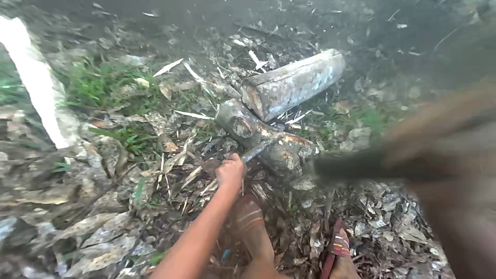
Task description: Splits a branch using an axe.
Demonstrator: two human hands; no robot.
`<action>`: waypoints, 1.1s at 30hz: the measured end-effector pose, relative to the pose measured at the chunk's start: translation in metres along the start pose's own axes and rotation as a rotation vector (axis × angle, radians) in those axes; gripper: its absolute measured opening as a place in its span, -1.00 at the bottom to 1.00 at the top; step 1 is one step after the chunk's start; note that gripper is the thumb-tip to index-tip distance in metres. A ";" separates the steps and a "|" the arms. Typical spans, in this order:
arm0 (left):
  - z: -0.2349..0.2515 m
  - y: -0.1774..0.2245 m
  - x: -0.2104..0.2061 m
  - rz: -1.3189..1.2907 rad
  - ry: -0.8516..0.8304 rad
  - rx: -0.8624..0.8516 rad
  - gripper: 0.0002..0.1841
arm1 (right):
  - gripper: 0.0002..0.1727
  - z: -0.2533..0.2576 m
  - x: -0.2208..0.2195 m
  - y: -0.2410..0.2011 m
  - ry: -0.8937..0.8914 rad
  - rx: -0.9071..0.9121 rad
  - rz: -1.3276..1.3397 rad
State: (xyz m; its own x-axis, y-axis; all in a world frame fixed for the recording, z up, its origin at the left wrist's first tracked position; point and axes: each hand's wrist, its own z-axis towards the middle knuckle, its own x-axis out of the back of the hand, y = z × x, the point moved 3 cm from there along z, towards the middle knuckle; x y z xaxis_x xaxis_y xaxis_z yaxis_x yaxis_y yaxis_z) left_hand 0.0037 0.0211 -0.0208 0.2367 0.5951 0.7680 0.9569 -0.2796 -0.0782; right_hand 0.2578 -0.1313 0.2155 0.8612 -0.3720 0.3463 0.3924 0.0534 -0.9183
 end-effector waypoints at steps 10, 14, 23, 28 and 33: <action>0.002 -0.008 -0.005 -0.136 -0.100 -0.066 -0.46 | -0.72 -0.091 0.011 0.189 -0.586 -1.003 -0.473; 0.020 -0.019 -0.030 -0.381 -0.200 -0.178 -0.43 | -0.77 -0.100 0.018 0.211 -0.555 -1.086 -0.268; 0.012 -0.015 -0.035 -0.364 -0.235 -0.152 -0.49 | -0.74 -0.123 -0.029 0.149 -0.304 -0.960 -0.200; 0.006 -0.013 -0.024 -0.298 -0.210 -0.091 -0.47 | -0.67 -0.072 -0.015 0.076 -0.085 -0.408 -0.065; 0.006 -0.012 -0.019 -0.274 -0.220 -0.078 -0.43 | -0.72 0.017 0.022 -0.009 -0.024 0.109 0.306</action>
State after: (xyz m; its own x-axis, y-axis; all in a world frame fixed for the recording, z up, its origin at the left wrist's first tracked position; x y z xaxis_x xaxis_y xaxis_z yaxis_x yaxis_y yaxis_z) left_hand -0.0111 0.0177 -0.0384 0.0118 0.8013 0.5981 0.9762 -0.1389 0.1668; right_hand 0.2785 -0.1237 0.2344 0.9515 -0.3012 0.0630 0.1452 0.2590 -0.9549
